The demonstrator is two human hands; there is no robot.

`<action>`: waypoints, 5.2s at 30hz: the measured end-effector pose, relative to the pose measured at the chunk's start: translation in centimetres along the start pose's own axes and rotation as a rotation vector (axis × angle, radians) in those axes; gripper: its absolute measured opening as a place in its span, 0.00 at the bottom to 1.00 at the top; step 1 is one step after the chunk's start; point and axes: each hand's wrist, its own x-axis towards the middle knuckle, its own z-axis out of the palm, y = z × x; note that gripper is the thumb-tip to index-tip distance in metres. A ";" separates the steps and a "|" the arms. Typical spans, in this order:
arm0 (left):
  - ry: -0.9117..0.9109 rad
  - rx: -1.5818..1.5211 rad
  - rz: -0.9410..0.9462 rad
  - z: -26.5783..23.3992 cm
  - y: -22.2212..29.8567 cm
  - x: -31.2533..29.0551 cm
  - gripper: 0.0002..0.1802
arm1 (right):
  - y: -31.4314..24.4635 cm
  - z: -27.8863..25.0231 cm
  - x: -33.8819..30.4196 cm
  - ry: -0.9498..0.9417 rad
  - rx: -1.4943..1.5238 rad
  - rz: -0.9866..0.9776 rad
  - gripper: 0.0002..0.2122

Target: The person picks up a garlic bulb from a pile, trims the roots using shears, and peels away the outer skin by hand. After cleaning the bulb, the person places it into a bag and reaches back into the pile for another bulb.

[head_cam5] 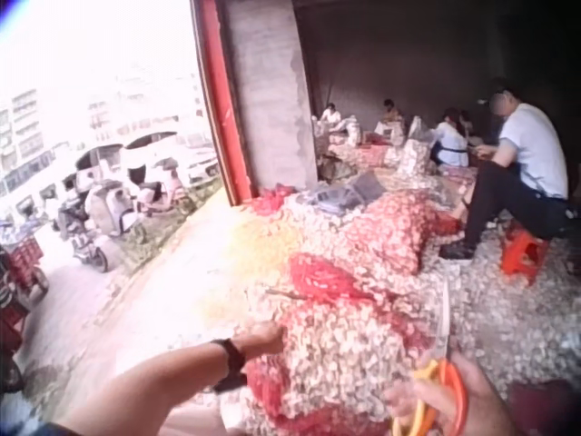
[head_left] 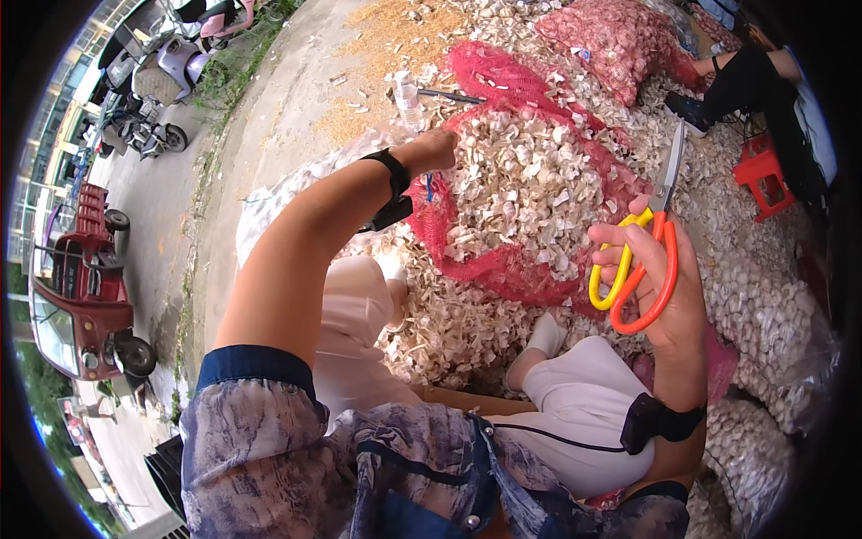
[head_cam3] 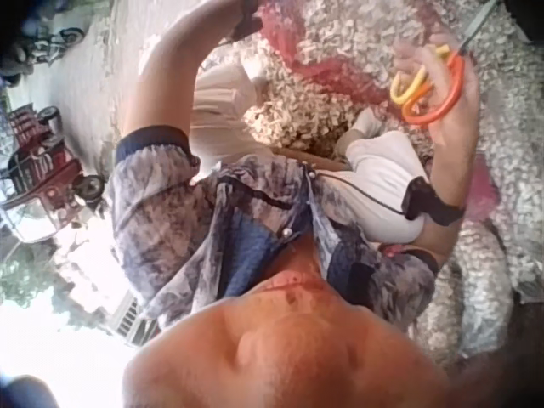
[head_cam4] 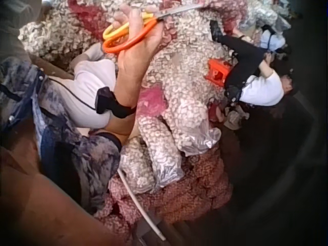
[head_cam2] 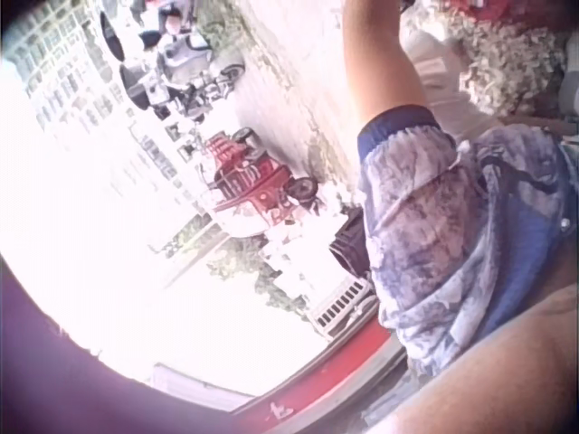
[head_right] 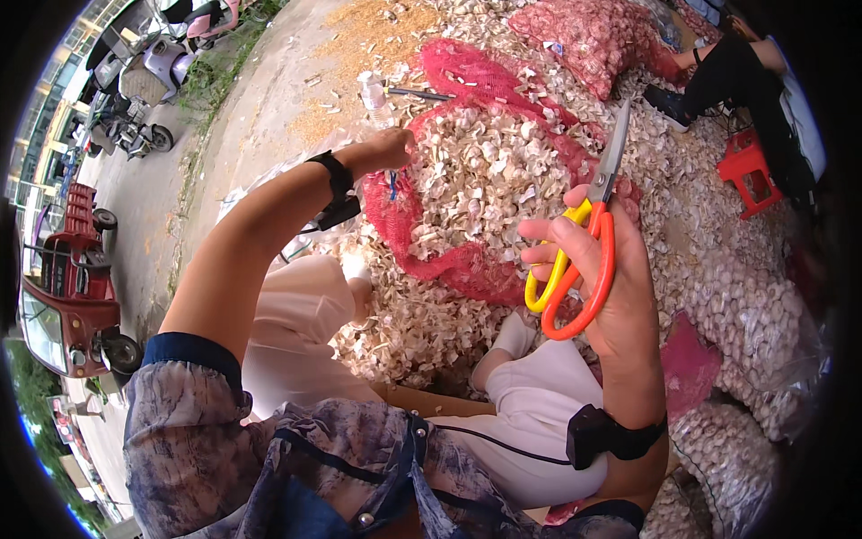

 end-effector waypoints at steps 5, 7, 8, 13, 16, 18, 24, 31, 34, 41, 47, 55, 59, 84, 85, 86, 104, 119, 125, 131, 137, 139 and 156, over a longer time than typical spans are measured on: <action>-0.002 -0.100 0.290 10.8 6.6 7.0 0.24 | -0.4 -0.4 0.3 0.050 -0.025 0.024 0.13; -0.083 -0.215 0.317 13.6 9.5 7.5 0.25 | -0.1 -0.7 0.5 0.093 -0.044 0.038 0.13; -0.150 -0.222 0.222 15.8 8.8 7.3 0.27 | -0.2 -0.6 0.8 0.087 -0.045 0.034 0.13; -0.051 -0.173 0.181 22.4 11.2 0.7 0.25 | 0.6 -1.7 1.5 0.118 -0.034 0.077 0.14; -0.291 -0.043 0.095 22.3 10.2 -3.2 0.19 | 0.7 -1.4 1.7 0.079 -0.020 0.092 0.13; -0.455 -0.004 0.265 19.7 7.9 -4.8 0.17 | 0.8 -0.8 1.8 0.041 -0.033 0.100 0.13; -0.483 -0.372 0.170 8.3 5.7 -5.5 0.17 | 0.8 -0.6 1.2 -0.059 -0.064 0.039 0.14; -0.347 -1.655 -0.062 -12.1 10.1 -12.7 0.21 | 2.0 -0.4 1.0 -0.166 -0.185 -0.005 0.15; -0.156 -1.745 -0.093 -16.2 12.4 -16.4 0.21 | 2.1 0.5 0.5 -0.207 -0.373 -0.001 0.16; -0.087 -1.862 0.074 -15.4 15.2 -18.5 0.15 | 2.2 2.0 -0.9 -0.219 -0.452 -0.040 0.16; -0.221 -2.022 0.154 -15.4 15.9 -18.5 0.19 | 2.5 1.7 -0.6 -0.210 -0.483 -0.074 0.17; -0.110 -1.999 -0.019 -14.1 16.7 -17.6 0.33 | 3.4 1.7 -0.2 -0.281 -0.775 -0.257 0.25; -0.284 -1.928 0.025 -13.9 17.3 -18.0 0.32 | 3.9 2.3 0.1 -0.290 -0.793 -0.334 0.31; -0.012 -1.705 0.025 -13.9 19.8 -19.7 0.14 | 2.1 2.6 -0.5 -0.136 -0.353 -0.171 0.17; -0.013 -1.693 0.103 -13.3 19.0 -19.3 0.10 | 2.0 2.7 -0.4 -0.123 -0.332 -0.139 0.17; -0.020 -1.682 0.183 -13.4 18.9 -19.4 0.06 | 2.0 2.7 -0.5 -0.121 -0.333 -0.138 0.17; 0.107 -1.478 0.511 -12.0 21.1 -20.1 0.19 | 1.8 3.4 -0.2 -0.103 0.063 -0.193 0.22; 0.318 -1.133 0.373 -13.0 20.0 -20.3 0.06 | 2.3 2.8 0.2 0.006 -0.025 -0.302 0.22; 0.385 -0.966 0.351 -12.9 19.6 -20.0 0.05 | 2.0 3.3 0.0 -0.036 0.014 -0.310 0.20; 0.355 -1.008 0.279 -13.5 20.1 -20.4 0.05 | 2.1 3.3 -0.2 -0.063 0.018 -0.396 0.19; 0.373 -0.957 0.303 -13.4 19.7 -20.1 0.04 | 2.2 3.2 0.0 -0.082 -0.009 -0.393 0.18; 0.434 -0.924 0.353 -12.7 19.4 -19.5 0.03 | 1.9 3.7 -0.3 -0.107 0.040 -0.424 0.18; 0.768 -0.393 0.420 -11.8 21.2 -20.5 0.13 | 3.2 3.0 1.7 0.024 0.275 -0.238 0.19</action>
